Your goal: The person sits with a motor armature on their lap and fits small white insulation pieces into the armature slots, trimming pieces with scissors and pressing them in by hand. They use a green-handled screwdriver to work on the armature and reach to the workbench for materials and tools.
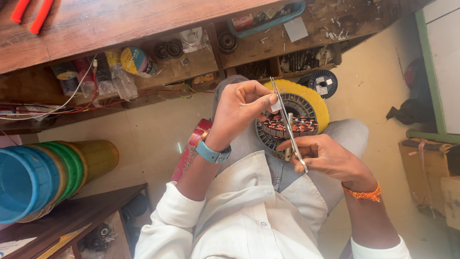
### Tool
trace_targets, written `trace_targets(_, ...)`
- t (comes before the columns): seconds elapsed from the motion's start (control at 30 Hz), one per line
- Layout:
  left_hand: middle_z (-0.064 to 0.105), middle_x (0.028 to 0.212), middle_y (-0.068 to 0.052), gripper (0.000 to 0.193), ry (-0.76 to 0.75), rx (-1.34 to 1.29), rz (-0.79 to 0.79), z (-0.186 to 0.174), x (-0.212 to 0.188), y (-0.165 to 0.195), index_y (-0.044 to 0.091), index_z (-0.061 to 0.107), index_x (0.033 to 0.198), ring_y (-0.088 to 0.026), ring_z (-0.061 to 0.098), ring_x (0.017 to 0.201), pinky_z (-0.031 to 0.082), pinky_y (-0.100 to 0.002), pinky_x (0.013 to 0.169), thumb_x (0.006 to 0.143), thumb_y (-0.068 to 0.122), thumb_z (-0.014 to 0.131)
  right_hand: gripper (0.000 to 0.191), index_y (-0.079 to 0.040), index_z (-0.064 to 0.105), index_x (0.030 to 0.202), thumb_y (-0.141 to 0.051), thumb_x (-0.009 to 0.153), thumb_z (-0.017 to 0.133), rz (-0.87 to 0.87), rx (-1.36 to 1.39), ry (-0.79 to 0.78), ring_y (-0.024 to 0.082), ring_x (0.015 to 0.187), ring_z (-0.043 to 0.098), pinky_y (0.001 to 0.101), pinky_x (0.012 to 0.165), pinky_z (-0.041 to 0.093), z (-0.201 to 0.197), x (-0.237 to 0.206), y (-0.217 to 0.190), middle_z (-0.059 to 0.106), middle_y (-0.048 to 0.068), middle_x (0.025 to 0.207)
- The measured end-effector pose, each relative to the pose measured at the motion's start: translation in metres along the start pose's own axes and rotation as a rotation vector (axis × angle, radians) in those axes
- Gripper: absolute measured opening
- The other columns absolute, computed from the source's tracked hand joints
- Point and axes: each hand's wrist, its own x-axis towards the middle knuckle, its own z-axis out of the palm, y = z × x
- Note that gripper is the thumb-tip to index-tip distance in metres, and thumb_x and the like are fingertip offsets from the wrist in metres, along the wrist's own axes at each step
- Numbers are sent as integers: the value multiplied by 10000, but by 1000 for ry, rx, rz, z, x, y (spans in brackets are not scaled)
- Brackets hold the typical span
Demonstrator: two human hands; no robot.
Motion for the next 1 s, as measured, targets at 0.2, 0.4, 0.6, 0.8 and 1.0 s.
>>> trace_targets(0.2, 770, 881, -74, 190, -8, -25, -8, 1, 3, -3, -22, 728, 1004, -96, 727, 796, 614, -250, 646, 946, 159, 732, 542, 68, 713, 1237, -214, 783, 801, 18, -40, 47, 94, 751, 610, 258, 706, 498, -5, -3, 9, 681, 17, 810)
trace_targets(0.4, 771, 919, -75, 168, 25, -96, -54, 5, 2, -1, 28, 705, 1030, -98, 769, 821, 590, -236, 586, 958, 178, 686, 424, 56, 739, 1198, -178, 846, 768, -19, -168, 261, 110, 735, 628, 261, 692, 498, -5, -20, -4, 703, 59, 789)
trace_targets(0.6, 698, 1195, -33, 281, -30, 11, 91, 20, -16, 6, 9, 682, 1280, -67, 635, 855, 566, -227, 619, 1016, 81, 616, 471, -5, 580, 1394, -109, 941, 653, -520, 42, 375, 124, 887, 661, 248, 807, 530, 16, -14, -22, 735, 102, 1084)
trace_targets(0.8, 701, 964, -57, 556, -20, 187, 15, 41, -58, 12, 85, 425, 1397, -79, 683, 873, 626, -235, 646, 919, -42, 679, 339, 16, 626, 1202, -47, 890, 741, -501, 9, 557, 129, 938, 703, 276, 850, 583, 53, 10, -2, 711, 77, 1062)
trace_targets(1.0, 725, 921, -73, 229, -20, 484, 35, 37, -76, 1, 14, 631, 1083, -111, 740, 809, 650, -240, 593, 887, -3, 749, 216, 37, 678, 1081, -43, 899, 762, -399, 110, 520, 123, 922, 697, 274, 832, 582, 60, 13, 28, 695, 59, 989)
